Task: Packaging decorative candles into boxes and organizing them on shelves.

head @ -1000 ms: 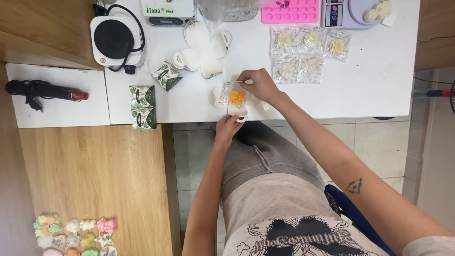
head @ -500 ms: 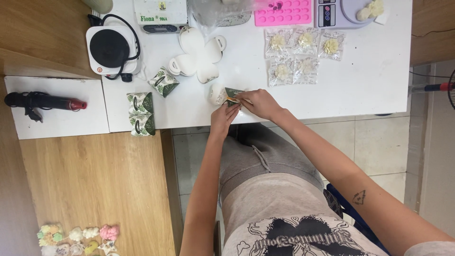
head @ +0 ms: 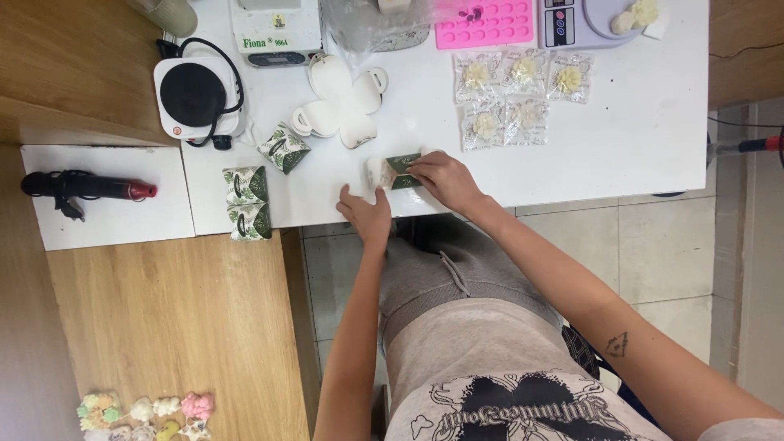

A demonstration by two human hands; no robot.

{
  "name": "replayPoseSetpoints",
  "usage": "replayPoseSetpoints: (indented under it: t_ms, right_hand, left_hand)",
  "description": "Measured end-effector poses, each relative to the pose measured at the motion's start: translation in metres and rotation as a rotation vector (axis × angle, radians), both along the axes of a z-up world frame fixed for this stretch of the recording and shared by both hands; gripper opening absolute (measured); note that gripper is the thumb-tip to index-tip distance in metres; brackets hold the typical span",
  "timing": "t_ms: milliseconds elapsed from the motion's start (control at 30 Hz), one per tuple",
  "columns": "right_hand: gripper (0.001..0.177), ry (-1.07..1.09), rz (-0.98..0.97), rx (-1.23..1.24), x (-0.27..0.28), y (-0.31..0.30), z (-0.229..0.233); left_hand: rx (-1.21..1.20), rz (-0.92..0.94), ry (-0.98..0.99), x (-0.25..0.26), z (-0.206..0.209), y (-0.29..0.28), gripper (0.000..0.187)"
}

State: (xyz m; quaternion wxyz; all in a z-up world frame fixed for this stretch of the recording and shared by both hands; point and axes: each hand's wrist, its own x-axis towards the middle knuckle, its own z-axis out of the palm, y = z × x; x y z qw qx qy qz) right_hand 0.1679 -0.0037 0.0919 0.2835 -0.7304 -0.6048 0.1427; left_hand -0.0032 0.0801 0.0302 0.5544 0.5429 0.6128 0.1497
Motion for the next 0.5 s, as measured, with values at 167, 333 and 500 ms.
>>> replayPoseSetpoints:
  t_ms: [167, 333, 500]
  right_hand:
    - [0.017, 0.035, -0.048, 0.025, -0.004, 0.003, 0.013]
    - [0.014, 0.157, -0.115, 0.002, -0.006, 0.006, 0.003]
    - [0.012, 0.104, -0.098, 0.052, -0.004, 0.007, 0.001]
  left_hand:
    - [0.431, -0.155, 0.013, -0.013, -0.038, 0.007, 0.062]
    - [0.247, -0.218, -0.106, 0.004, 0.02, 0.001, 0.049]
    - [0.411, -0.367, -0.011, 0.011, 0.021, -0.007, 0.048]
